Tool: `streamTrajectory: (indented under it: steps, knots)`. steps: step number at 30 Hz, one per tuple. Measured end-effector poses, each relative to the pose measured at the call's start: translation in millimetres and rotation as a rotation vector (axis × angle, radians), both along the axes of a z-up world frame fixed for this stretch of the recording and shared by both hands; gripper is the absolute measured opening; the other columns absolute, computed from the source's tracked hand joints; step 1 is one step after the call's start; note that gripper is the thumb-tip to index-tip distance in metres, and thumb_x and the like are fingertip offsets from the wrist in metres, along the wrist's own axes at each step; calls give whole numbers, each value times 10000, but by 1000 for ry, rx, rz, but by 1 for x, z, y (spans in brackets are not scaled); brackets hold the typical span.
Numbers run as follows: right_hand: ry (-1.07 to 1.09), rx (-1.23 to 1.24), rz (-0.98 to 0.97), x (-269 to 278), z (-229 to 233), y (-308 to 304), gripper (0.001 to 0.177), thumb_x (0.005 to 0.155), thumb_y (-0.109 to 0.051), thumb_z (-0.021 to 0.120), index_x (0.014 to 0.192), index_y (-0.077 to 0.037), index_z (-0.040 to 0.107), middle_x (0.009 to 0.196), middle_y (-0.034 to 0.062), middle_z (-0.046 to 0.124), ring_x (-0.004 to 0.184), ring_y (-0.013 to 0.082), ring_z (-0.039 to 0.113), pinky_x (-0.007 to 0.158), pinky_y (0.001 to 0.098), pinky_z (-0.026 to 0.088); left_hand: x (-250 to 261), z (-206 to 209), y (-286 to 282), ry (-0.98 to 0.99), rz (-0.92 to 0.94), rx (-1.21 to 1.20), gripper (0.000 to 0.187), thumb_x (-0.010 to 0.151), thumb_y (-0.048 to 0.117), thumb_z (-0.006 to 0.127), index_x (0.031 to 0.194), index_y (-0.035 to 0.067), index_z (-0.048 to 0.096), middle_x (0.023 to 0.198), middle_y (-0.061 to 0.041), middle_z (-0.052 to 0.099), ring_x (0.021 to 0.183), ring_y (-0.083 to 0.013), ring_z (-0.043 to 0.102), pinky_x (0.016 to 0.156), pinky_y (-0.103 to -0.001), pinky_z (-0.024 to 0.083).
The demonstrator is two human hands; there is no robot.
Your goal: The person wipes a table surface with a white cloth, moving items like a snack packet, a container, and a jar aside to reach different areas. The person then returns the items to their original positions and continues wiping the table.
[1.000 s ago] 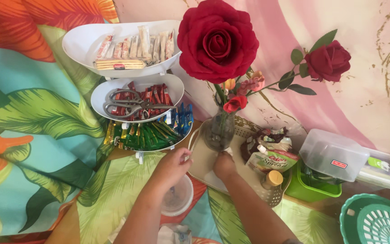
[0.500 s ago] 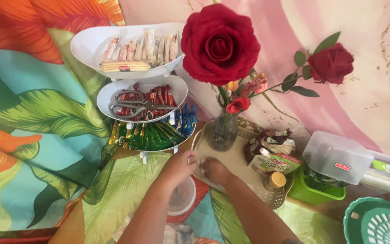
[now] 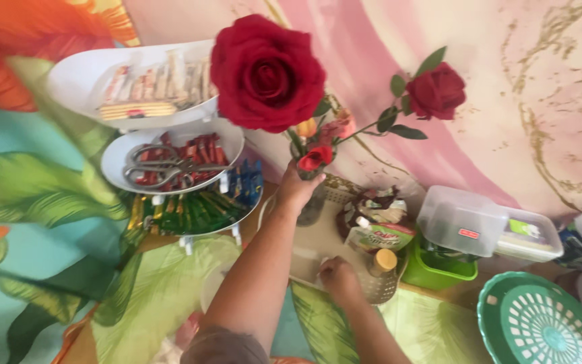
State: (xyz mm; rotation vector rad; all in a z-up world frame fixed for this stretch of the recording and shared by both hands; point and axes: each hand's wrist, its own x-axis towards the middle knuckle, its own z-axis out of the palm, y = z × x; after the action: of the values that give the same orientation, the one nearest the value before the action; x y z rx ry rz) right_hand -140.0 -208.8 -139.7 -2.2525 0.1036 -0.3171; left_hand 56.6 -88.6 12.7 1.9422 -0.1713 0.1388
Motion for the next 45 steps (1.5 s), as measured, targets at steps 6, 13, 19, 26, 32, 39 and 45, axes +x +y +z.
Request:
streamTrajectory:
  steps: [6,13,19,26,32,39,45]
  knots:
    - [-11,-42,-3,-8,21,9,55,742,-54,718,761,-61,769,847,163,691,823,371,676,786,432,553,-7,2,-19,80,46,87,758,803,407,845,1358,47,475,1224,-225,691,1152,-407,660,990,-460,503]
    - [-25,-40,0,-11,30,9,59,743,-33,716,771,-53,764,853,163,691,840,367,671,787,437,547,-18,-12,-56,-24,-65,-97,660,769,320,854,1285,53,540,1182,-165,726,1113,-344,697,958,-423,524]
    - [23,25,46,-7,24,5,68,743,-22,703,788,-44,749,854,164,693,828,353,681,781,423,557,-33,-16,-81,-51,-119,-150,626,764,287,865,1260,43,570,1178,-155,738,1121,-319,703,959,-406,531]
    - [-173,-124,87,31,-6,-18,59,753,-39,711,737,-86,742,835,169,709,830,365,683,766,456,548,-19,-12,-35,-59,-171,22,937,741,308,922,1446,-25,403,1445,-269,505,1322,-362,501,1094,-418,398]
    - [187,-440,-1,79,-51,-25,103,842,-118,646,874,-100,743,1064,214,660,935,381,670,798,485,546,-46,-28,103,127,-299,418,541,904,420,695,1338,107,612,1337,-170,644,1249,-328,611,1038,-414,466]
    - [354,-520,57,119,-71,37,290,907,-115,513,1152,-43,650,1269,227,628,1151,383,646,985,460,522,-98,-28,160,341,-354,512,302,934,279,592,1166,108,683,1126,-174,737,1040,-353,710,894,-445,554]
    - [224,-655,141,143,-81,64,531,910,-121,481,1392,96,434,1566,334,323,1431,447,407,1088,434,457,-101,-20,152,299,-310,698,283,903,249,567,1090,104,721,1141,-160,714,1069,-369,678,926,-474,524]
